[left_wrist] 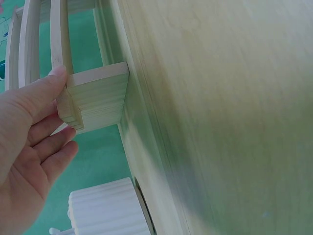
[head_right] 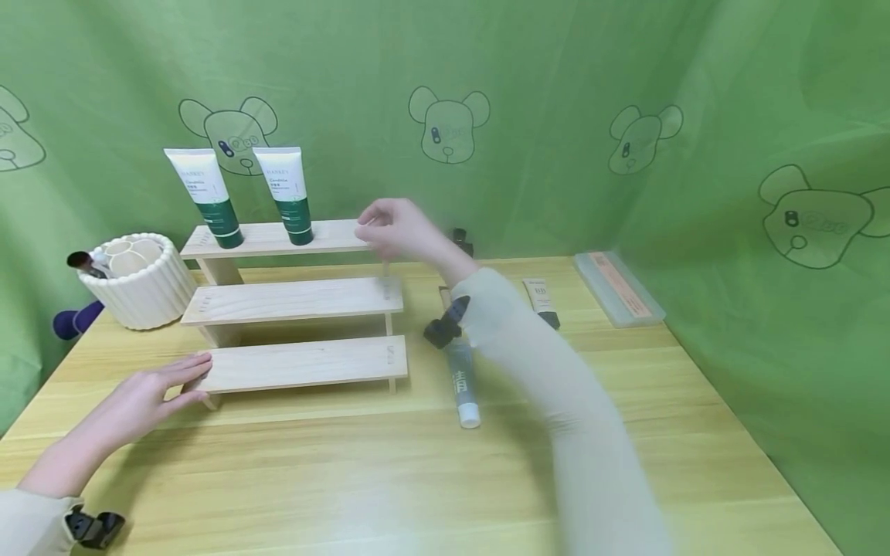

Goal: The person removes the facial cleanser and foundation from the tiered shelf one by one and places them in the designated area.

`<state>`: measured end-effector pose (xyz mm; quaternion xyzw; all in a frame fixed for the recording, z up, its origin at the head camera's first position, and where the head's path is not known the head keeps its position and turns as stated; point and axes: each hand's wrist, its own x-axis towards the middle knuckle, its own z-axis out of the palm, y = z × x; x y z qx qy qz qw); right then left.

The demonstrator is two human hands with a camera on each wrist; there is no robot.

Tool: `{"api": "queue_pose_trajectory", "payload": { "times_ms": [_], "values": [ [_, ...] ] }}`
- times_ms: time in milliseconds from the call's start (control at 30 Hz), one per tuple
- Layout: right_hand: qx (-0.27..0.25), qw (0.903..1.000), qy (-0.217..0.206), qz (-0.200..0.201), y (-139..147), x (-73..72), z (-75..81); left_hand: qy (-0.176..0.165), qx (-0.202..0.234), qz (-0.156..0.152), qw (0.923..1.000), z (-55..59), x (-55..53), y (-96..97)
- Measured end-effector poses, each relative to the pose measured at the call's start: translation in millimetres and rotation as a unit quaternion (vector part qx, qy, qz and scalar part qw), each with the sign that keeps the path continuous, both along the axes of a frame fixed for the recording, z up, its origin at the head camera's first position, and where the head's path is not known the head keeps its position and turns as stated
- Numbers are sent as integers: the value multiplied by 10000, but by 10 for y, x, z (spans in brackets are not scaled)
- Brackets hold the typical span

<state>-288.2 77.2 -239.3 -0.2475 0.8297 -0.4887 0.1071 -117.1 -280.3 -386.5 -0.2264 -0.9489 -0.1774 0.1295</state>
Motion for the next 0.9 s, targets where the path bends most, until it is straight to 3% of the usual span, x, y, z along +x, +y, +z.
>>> {"api": "queue_pose_trajectory", "payload": {
  "times_ms": [367,900],
  "values": [
    [-324,9992,216,29,-421,-111,93,17,-23,-20,10000,5,-3,2],
    [-1137,9925,100,-447,-834,-250,169,16,-8,-42,10000,-3,-8,1]
  ]
}}
